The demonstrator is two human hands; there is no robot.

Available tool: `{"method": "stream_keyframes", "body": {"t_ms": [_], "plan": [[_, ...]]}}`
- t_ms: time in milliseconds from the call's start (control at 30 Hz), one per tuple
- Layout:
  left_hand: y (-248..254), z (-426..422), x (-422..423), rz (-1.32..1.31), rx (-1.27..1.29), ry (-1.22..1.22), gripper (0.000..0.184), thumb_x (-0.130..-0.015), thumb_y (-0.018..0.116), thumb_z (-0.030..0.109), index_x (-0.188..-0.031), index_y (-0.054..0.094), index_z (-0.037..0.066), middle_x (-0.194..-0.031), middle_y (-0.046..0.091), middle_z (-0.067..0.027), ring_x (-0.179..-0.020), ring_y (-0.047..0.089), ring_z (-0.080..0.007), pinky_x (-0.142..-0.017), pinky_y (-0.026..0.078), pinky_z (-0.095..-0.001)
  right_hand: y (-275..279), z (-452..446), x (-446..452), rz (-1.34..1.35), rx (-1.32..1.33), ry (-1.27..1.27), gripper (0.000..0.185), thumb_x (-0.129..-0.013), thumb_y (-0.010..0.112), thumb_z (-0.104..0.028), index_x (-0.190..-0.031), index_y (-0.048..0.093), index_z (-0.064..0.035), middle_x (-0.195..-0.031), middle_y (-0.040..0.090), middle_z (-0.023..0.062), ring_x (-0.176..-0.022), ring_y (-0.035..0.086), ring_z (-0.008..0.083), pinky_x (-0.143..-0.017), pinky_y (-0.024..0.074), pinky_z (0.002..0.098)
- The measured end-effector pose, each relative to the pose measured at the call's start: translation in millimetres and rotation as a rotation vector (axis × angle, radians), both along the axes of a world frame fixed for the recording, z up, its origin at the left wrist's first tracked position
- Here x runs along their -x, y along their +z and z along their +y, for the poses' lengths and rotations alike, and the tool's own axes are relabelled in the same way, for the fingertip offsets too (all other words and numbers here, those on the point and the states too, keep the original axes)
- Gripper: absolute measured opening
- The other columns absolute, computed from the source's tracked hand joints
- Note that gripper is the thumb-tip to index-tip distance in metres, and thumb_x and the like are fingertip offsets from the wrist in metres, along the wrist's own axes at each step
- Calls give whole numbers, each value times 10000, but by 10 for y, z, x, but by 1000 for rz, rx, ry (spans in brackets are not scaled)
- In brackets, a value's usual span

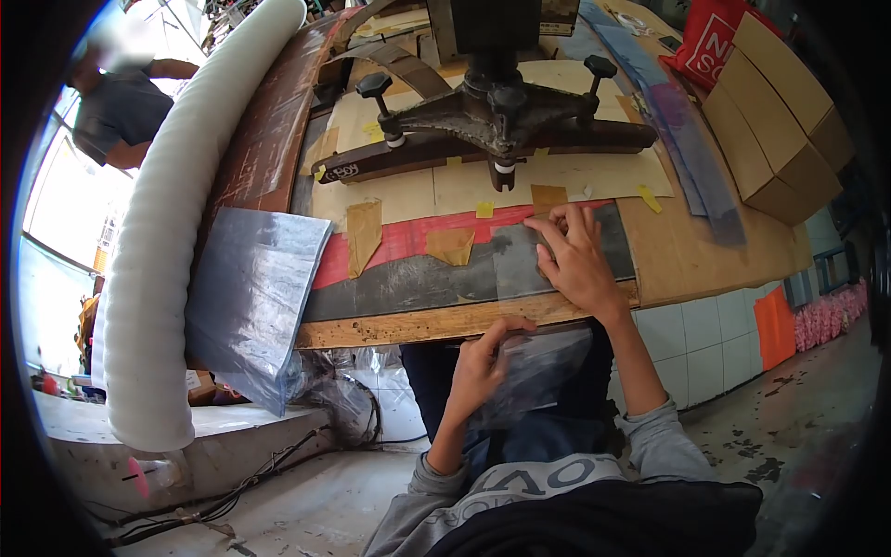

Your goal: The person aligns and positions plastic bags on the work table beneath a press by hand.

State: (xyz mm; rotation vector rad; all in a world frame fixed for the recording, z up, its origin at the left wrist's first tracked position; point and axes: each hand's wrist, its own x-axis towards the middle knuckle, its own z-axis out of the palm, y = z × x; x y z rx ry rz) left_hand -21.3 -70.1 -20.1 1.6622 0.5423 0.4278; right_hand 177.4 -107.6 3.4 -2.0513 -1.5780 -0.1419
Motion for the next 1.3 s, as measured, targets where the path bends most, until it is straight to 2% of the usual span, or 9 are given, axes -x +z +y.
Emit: {"method": "stream_keyframes", "body": {"t_ms": [267, 367, 467, 667, 800, 900, 1033, 1200, 1300], "plan": [[-22, 2, -8, -9, 5, 2, 393, -754, 402, -154, -1070, 566, 13, -1026, 660, -118, -1009, 646, -254, -899, 469, -311, -34, -24, -3, -244, -203, 60, 148, -755, 665, -37, -889, 613, -72, -870, 585, 33, -866, 567, 219, -806, 409, 371], [-6, -3, -6, -15, 12, 4, 403, -747, 399, -158, -1070, 566, 17, -1032, 659, -119, -1025, 639, -256, -906, 468, -318, 89, -68, 15, -197, -352, 120, 110, -753, 667, -22, -836, 600, -49, -761, 617, 32, -733, 602, 211, -698, 464, 330], [-60, -4, -6, -51, 5, 13, 400, -750, 413, -149, -1073, 575, 22, -1037, 654, -124, -975, 656, -251, -837, 476, -280, 158, -220, 81, 102, -407, 171, 109, -743, 689, -37, -819, 610, -41, -728, 625, 43, -644, 613, 209, -584, 483, 313], [-281, -20, -3, -158, -221, 112, 337, -749, 476, -98, -1065, 473, 22, -749, 607, -110, -594, 583, -237, -602, 433, -258, 576, -663, 306, 303, -278, 581, 106, -722, 718, -62, -782, 631, -56, -685, 615, 47, -597, 608, 229, -527, 481, 314], [-428, -60, 7, -139, -108, 184, 435, -768, 480, -84, -1157, 331, 41, -633, 558, -113, -500, 532, -226, -554, 433, -277, 623, -739, 356, 302, 48, 730, 143, -740, 722, -140, -816, 622, -72, -779, 629, 47, -693, 602, 228, -673, 490, 325], [-380, -78, 5, -157, -109, 201, 546, -778, 496, -79, -1248, 251, 50, -650, 591, -137, -535, 579, -221, -556, 451, -289, 529, -717, 321, 369, 139, 813, 158, -764, 712, -178, -826, 608, -77, -911, 639, 50, -895, 606, 226, -847, 451, 391], [-448, -118, -4, -240, -168, 238, 694, -785, 533, -69, -1368, 178, 53, -719, 641, -172, -638, 655, -255, -588, 476, -308, 519, -660, 293, 346, 136, 750, 182, -792, 696, -238, -811, 595, -87, -1202, 569, 97, -1227, 451, 296, -1029, 288, 552], [-344, -72, 29, -186, -265, 169, 604, -797, 547, -65, -1352, 341, 53, -811, 672, -166, -707, 679, -297, -631, 492, -302, 436, -658, 272, 342, 258, 807, 258, -810, 680, -335, -803, 591, -93, -1423, 405, 112, -1380, 233, 376, -1054, 123, 672], [-344, -28, 5, -186, -290, 128, 467, -801, 532, -85, -1246, 488, 52, -905, 684, -142, -781, 684, -290, -698, 505, -294, 533, -657, 217, 290, 270, 902, 319, -825, 671, -374, -814, 592, -65, -1382, 451, 143, -1334, 334, 366, -1068, 217, 587]]}}
